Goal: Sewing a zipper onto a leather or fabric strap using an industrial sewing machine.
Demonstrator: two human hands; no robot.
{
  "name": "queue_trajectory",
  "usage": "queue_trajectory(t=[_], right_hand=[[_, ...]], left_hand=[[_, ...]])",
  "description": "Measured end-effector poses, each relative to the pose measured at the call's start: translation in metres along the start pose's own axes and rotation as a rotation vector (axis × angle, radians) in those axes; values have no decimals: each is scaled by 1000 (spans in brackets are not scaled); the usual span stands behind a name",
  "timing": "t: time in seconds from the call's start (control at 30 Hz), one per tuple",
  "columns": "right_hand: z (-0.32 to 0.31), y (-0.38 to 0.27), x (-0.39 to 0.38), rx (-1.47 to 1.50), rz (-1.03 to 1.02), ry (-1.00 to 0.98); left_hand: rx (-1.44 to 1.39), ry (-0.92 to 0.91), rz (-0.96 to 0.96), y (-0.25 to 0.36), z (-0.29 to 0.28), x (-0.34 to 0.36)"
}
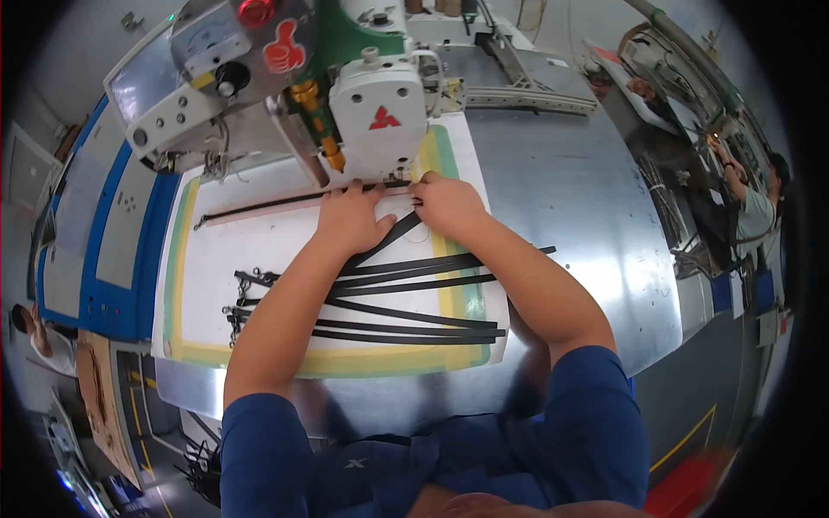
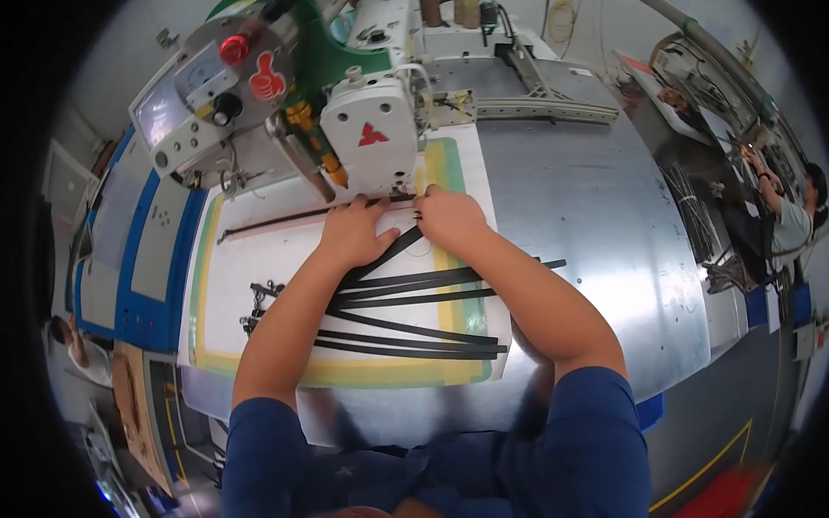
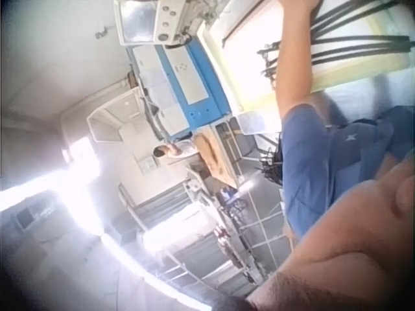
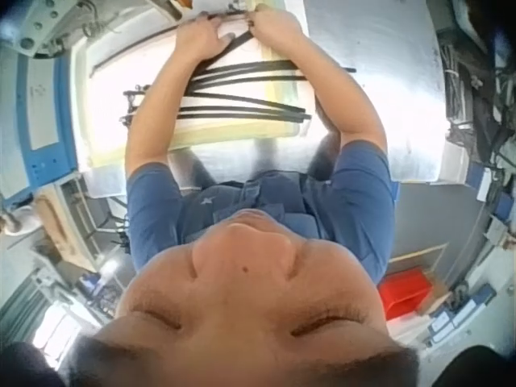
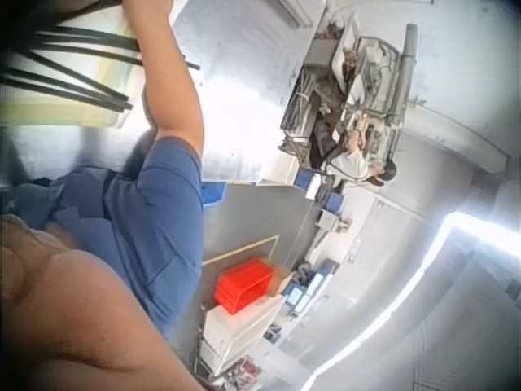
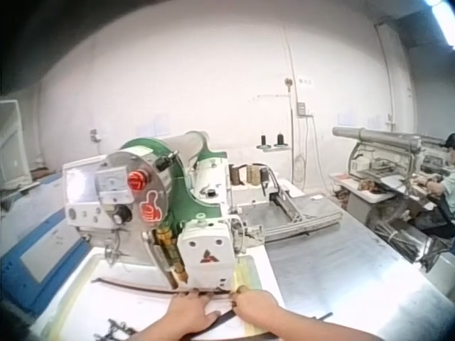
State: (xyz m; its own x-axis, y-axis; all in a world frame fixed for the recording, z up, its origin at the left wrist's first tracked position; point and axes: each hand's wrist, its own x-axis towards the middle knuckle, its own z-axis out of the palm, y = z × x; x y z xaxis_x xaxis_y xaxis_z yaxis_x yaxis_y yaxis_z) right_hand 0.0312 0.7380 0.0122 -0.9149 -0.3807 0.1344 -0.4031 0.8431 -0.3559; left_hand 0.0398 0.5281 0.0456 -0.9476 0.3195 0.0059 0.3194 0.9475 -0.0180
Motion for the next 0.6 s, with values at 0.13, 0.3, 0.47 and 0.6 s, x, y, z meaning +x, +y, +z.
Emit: queue_trajectory(t=[0.13,0.3,0.47,0.6], right_hand=[[2,2,0,-9,14,-6],[-1,-5,0,12,-31,-2],[-4,-10,3,-47,-13,-14],[-3,-10,6,-76,-30,-46]], left_hand=[[0,-33,0,2,-3,2],[-2,-35,-7,3,-5,-1],[12,-5,0,-2,3,-4],[-50,75,30,-21,10,-12]])
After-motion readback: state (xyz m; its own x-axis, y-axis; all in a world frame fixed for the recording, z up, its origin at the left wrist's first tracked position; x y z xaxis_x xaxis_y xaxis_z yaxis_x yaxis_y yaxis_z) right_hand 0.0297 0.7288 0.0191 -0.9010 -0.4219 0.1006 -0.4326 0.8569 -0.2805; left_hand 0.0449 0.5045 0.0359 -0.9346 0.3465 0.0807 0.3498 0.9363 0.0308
